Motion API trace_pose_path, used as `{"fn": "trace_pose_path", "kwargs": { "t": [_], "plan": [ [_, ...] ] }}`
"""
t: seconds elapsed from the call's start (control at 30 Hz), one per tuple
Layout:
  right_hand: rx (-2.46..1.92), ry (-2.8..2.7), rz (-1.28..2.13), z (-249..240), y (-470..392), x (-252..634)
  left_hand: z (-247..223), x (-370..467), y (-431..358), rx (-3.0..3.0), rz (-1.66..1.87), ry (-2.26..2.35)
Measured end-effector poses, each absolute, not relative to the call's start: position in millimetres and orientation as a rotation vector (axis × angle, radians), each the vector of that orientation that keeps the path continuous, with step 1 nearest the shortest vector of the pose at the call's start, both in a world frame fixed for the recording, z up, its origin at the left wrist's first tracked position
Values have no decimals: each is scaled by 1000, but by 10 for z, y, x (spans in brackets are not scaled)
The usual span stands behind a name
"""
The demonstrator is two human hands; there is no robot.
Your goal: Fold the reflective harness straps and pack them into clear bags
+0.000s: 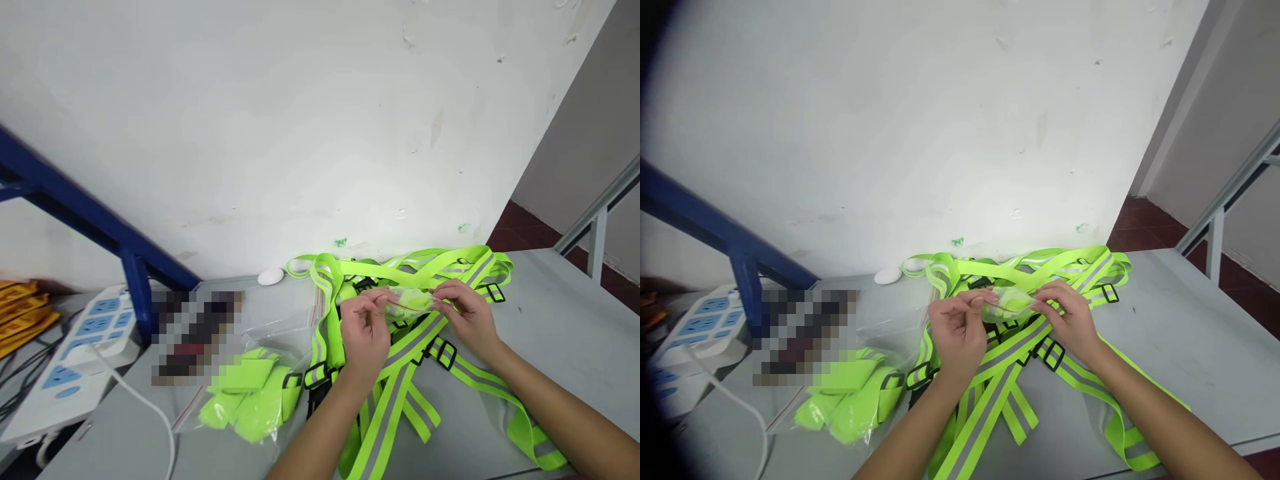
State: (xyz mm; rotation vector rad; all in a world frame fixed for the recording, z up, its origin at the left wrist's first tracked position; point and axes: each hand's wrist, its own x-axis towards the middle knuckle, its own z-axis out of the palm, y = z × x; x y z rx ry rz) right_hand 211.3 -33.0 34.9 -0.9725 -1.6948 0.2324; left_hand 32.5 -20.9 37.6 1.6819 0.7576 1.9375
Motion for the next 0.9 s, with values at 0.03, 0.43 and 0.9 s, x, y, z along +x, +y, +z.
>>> {"fn": "trace_pose_path", "kwargs": {
  "t": [0.03, 0.43, 0.9],
  "plan": [
    [-959, -1685, 226, 361, -344, 2085, 392, 325, -212, 1664, 1955, 772],
    [-900, -1714, 163, 337, -457, 1949, 660, 120, -298, 2967, 1266, 1008],
    [-911, -1708, 133, 250, -424, 2065, 627, 109, -238, 2815, 1669, 1036]
  ]
}}
